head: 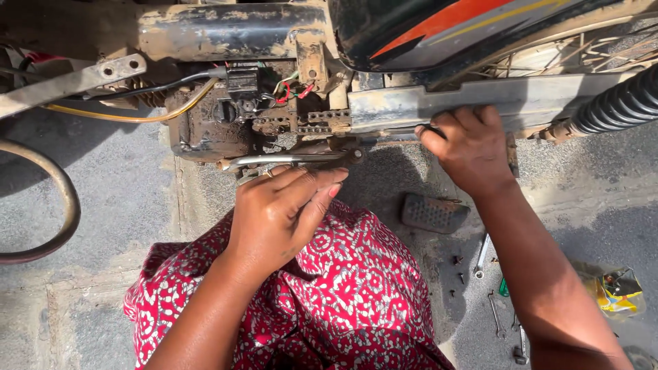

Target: The person sits on the ground beside a moped and removes its plastic floorboard panel by hand, setting it aside. They then unscrew bolts from the exposed frame and battery area by hand and with small wrenches, working on the chain and wiring near the rear wheel.

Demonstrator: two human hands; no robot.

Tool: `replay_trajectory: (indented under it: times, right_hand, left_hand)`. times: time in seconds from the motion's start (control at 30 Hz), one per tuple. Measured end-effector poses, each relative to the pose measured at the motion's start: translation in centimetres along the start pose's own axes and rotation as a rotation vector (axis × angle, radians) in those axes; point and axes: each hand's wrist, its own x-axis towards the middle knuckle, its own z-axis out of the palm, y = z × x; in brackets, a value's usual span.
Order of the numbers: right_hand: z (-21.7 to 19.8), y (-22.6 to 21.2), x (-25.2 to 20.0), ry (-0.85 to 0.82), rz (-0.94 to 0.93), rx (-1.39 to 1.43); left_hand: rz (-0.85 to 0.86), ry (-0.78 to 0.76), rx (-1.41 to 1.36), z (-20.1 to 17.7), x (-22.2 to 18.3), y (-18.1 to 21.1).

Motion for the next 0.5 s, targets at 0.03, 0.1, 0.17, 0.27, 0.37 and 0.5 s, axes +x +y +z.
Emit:
replay_trajectory:
  times: [0.03,0.1,0.17,0.27,0.37,0.5]
  right_hand:
    - [0.1,0.1,0.0,-0.007,0.0,-0.01]
    - [0.4,0.0,-0.1,-0.014,-0.003,-0.016]
    - [0.6,-0.1,-0.2,-0.002,0.008,-0.005]
    - [1.4,-0.6,-0.7,0.043,0.046,0.037]
    - [2.4,-1.5,-1.4,0.067,0.131,0.082]
    - [4.1,-4.0,-2.8,0.098,0.25,0.162]
  left_hand:
    - [0.006,0.0,-0.012,-0.2,0.0,0.0]
    - [0.007,0.002,-0.023,-0.6,-0.2,0.0]
    - [-0.044,-0.03,-0.017,-1.0,-0.2,0.1]
    - [0.006,-0.006,-0.039,-1.1,-0.5,-0.2]
    - [-0.005,-0.011,-0.038,-1.4,-0.4,-0.2]
    - [-0.021,-0.02,-0.018,-1.9,-0.6,-0.5]
